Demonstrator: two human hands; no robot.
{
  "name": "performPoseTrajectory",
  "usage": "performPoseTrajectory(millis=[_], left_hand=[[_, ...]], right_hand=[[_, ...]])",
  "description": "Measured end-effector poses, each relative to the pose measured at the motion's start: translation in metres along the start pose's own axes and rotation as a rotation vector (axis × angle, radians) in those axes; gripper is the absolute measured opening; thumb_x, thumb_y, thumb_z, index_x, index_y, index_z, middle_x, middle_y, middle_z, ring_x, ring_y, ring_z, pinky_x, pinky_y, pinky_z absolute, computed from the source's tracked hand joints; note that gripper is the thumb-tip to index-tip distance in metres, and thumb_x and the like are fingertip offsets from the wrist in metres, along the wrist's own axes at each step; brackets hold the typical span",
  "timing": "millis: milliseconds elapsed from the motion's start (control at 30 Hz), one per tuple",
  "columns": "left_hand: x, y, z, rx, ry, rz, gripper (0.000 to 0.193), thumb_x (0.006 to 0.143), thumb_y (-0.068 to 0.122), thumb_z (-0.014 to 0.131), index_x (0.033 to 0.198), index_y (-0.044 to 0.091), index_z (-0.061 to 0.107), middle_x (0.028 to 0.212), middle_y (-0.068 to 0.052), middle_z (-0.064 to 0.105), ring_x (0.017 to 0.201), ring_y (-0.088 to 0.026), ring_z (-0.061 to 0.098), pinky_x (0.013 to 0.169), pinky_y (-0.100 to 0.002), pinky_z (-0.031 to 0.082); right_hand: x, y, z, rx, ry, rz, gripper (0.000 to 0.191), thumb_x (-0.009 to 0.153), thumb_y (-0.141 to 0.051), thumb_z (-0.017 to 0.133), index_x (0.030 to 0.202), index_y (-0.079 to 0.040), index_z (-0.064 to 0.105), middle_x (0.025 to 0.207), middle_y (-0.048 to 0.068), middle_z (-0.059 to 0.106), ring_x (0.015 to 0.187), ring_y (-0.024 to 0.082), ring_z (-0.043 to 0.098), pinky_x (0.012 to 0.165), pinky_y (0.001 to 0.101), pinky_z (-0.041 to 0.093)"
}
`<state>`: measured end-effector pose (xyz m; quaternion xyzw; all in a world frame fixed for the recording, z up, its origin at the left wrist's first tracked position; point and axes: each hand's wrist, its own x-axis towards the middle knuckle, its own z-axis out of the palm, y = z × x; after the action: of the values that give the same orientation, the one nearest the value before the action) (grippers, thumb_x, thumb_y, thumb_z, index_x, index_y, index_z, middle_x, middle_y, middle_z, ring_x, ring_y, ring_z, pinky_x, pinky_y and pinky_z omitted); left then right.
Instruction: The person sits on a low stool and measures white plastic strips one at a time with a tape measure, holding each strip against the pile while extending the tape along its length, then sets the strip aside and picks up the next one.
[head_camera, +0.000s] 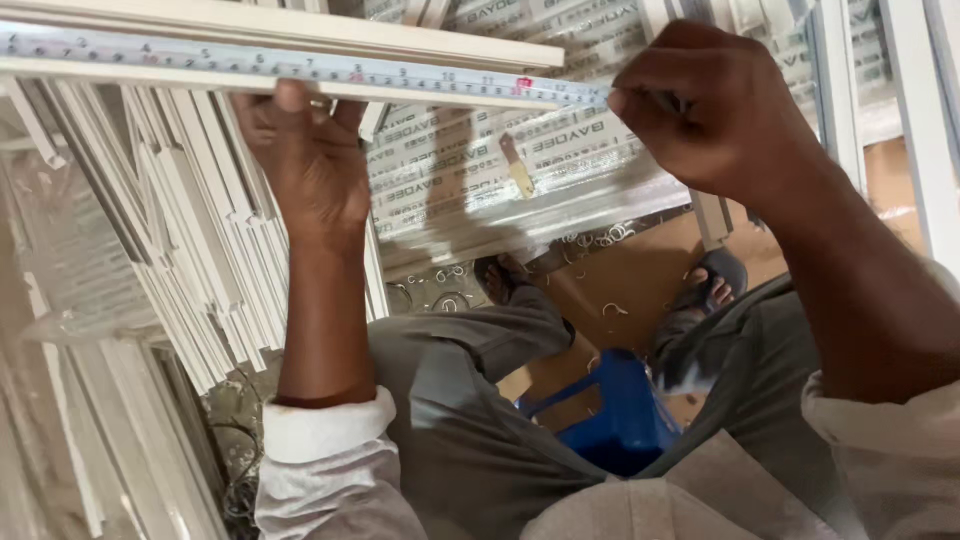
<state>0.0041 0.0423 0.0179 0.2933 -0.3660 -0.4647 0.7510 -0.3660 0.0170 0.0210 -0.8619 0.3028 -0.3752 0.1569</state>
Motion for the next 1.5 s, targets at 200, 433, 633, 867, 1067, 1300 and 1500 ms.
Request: performPoseTrajectory(millis=[200, 433, 633, 867, 1067, 1300, 1500], left_hand=[[0.002, 0.007, 0.006, -0.047, -0.082, 0.002, 0.085, 0.095, 0.02, 0.089, 0.161, 0.014, 0.034, 0.087, 0.002, 0.068, 0.081, -0.01, 0.068, 0.095, -0.044, 0.066], [0.003, 0.01, 0.007, -0.075, -0.105, -0.003, 0.09, 0.096, 0.024, 0.086, 0.165, 0.016, 0.028, 0.076, 0.002, 0.062, 0.076, -0.007, 0.066, 0.099, -0.038, 0.064], [0.001, 0.012, 0.015, -0.072, -0.075, -0.012, 0.091, 0.096, 0.027, 0.084, 0.167, 0.014, 0.027, 0.073, 0.0, 0.06, 0.081, -0.009, 0.068, 0.103, -0.039, 0.063], [0.002, 0.011, 0.013, -0.076, -0.065, -0.02, 0.09, 0.097, 0.028, 0.083, 0.166, 0.015, 0.027, 0.074, -0.001, 0.061, 0.084, -0.01, 0.069, 0.104, -0.04, 0.062], [0.001, 0.01, 0.011, -0.076, -0.063, -0.007, 0.089, 0.098, 0.028, 0.082, 0.167, 0.013, 0.027, 0.073, -0.001, 0.06, 0.095, -0.014, 0.073, 0.109, -0.043, 0.062], [0.001, 0.008, 0.009, -0.111, -0.088, -0.02, 0.085, 0.098, 0.028, 0.081, 0.164, 0.014, 0.029, 0.074, -0.001, 0.062, 0.082, -0.01, 0.068, 0.105, -0.039, 0.062], [0.003, 0.004, 0.009, -0.11, -0.077, -0.025, 0.087, 0.097, 0.028, 0.082, 0.165, 0.015, 0.03, 0.074, 0.0, 0.062, 0.08, -0.009, 0.068, 0.105, -0.04, 0.062]], right_hand=[[0.011, -0.016, -0.006, -0.028, 0.079, -0.048, 0.012, 0.107, -0.004, 0.077, 0.099, 0.0, 0.07, 0.086, 0.009, 0.059, 0.075, 0.023, 0.06, 0.066, 0.0384, 0.047], [0.004, -0.012, 0.002, -0.084, 0.155, -0.086, 0.007, 0.106, -0.006, 0.077, 0.102, -0.003, 0.071, 0.089, 0.01, 0.062, 0.083, 0.027, 0.062, 0.071, 0.0405, 0.049], [0.002, -0.012, 0.004, -0.095, 0.189, -0.069, 0.006, 0.104, -0.005, 0.078, 0.103, -0.004, 0.072, 0.091, 0.01, 0.062, 0.087, 0.028, 0.062, 0.072, 0.0412, 0.049], [0.002, -0.01, 0.003, -0.11, 0.21, -0.136, 0.008, 0.107, -0.003, 0.076, 0.107, -0.003, 0.068, 0.097, 0.01, 0.062, 0.087, 0.028, 0.062, 0.073, 0.0406, 0.049], [0.002, -0.011, 0.002, -0.116, 0.209, -0.152, 0.009, 0.107, -0.003, 0.077, 0.107, -0.003, 0.068, 0.099, 0.01, 0.063, 0.089, 0.028, 0.064, 0.074, 0.0399, 0.049], [-0.001, -0.009, 0.002, -0.118, 0.197, -0.138, 0.008, 0.107, -0.002, 0.076, 0.106, -0.002, 0.068, 0.098, 0.009, 0.064, 0.088, 0.026, 0.065, 0.074, 0.0388, 0.05], [0.001, -0.005, 0.001, -0.109, 0.18, -0.129, 0.007, 0.105, -0.002, 0.076, 0.104, -0.002, 0.069, 0.095, 0.011, 0.064, 0.082, 0.027, 0.065, 0.072, 0.0406, 0.05]])
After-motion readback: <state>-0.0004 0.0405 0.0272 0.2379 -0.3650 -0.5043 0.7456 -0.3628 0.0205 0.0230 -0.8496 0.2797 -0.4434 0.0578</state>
